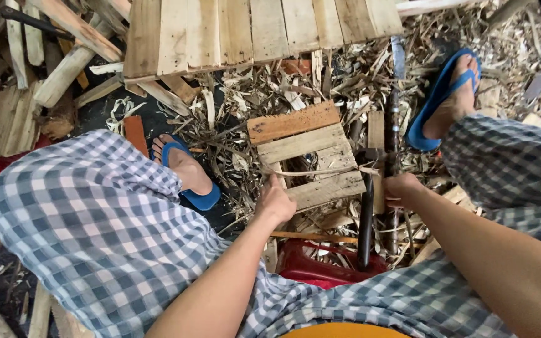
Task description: Building a small wooden structure using various hand tools and scrap wood.
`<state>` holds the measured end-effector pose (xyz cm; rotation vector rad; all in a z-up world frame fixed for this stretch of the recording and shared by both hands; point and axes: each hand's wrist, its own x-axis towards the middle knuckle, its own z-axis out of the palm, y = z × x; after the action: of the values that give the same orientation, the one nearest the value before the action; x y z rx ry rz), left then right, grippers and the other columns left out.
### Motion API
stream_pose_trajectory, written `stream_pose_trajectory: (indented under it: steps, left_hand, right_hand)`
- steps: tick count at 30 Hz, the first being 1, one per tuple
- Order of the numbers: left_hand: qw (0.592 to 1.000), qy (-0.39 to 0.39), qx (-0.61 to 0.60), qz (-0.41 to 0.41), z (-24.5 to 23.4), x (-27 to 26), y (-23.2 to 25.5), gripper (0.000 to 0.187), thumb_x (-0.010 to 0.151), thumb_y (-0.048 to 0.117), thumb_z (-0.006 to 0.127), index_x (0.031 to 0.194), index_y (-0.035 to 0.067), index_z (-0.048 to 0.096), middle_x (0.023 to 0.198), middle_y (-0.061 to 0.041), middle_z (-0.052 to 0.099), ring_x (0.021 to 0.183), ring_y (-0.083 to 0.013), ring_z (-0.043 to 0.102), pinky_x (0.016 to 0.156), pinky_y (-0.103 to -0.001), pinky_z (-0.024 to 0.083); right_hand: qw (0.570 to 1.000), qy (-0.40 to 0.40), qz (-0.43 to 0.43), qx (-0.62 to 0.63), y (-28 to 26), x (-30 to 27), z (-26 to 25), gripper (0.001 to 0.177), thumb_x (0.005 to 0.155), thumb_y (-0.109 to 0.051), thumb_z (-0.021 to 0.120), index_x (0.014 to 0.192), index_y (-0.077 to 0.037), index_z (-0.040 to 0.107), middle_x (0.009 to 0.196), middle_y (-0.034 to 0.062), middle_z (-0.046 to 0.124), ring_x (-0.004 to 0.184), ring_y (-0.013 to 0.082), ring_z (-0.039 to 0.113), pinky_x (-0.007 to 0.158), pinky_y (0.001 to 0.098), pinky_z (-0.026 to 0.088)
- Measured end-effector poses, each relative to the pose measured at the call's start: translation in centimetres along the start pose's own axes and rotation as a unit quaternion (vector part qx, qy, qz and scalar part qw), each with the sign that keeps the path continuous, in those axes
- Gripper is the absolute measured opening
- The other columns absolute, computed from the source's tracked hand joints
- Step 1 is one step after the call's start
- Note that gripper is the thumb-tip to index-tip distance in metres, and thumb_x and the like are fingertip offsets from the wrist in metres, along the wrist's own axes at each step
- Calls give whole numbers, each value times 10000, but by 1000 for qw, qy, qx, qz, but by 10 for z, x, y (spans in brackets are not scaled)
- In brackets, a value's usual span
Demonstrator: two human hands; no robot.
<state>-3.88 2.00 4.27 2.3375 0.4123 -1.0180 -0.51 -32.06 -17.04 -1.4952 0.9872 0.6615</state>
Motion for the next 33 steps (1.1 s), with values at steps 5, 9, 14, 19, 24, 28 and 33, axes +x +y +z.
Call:
stream_pose_trajectory:
  steps: [5,9,14,19,24,28,33]
  left_hand:
    - [1000,18,17,1,3,7,-4,803,902,204,534,1563,-28,141,1558,-302,319,1459,-447,321,1163,-562,351]
    - [999,11,33,-6,-8,-11,12,790,909,206,538,1558,-42,163,1558,-297,325,1459,-444,330,1173,-544,345]
    - [999,15,28,-11,-5,-3,7,835,879,221,565,1569,33,135,1533,-313,307,1381,-493,419,1129,-570,399]
    - [999,27,29,0,-3,0,3,796,886,201,562,1553,16,169,1510,-300,347,1380,-476,428,1116,-552,418]
    - [1000,25,-3,-13,-4,1,-2,803,880,159,558,1573,62,163,1487,-356,338,1317,-513,488,1050,-570,472]
    - [999,26,14,-13,-2,0,5,799,886,222,563,1563,73,165,1497,-341,334,1336,-533,459,1084,-588,433]
    - [999,32,5,-12,2,6,-3,794,880,182,579,1560,58,189,1470,-355,363,1328,-537,465,1080,-586,439]
  right_hand:
    - [974,1,79,-212,19,-8,-3,184,1019,-73,494,890,10,595,730,134,547,662,281,581,768,496,596]
    - [992,41,61,-105,60,20,9,225,820,7,688,628,37,575,455,37,403,332,233,449,423,572,513]
    - [990,27,132,-39,46,-15,37,338,918,-124,607,1133,135,579,889,121,679,952,264,676,1035,714,379]
    - [983,32,153,-94,52,7,51,329,958,-116,506,1230,53,581,930,94,584,903,197,507,810,423,388]
    - [972,-45,188,-132,36,-5,41,212,1056,-219,519,1154,-80,646,1336,132,625,1367,308,474,1185,665,250]
    - [976,-4,206,75,32,-3,17,172,773,24,606,797,-75,467,692,-74,315,556,160,412,664,457,400]
    - [968,9,242,58,88,75,0,219,914,-104,613,724,-97,505,628,-71,366,478,152,535,723,531,556]
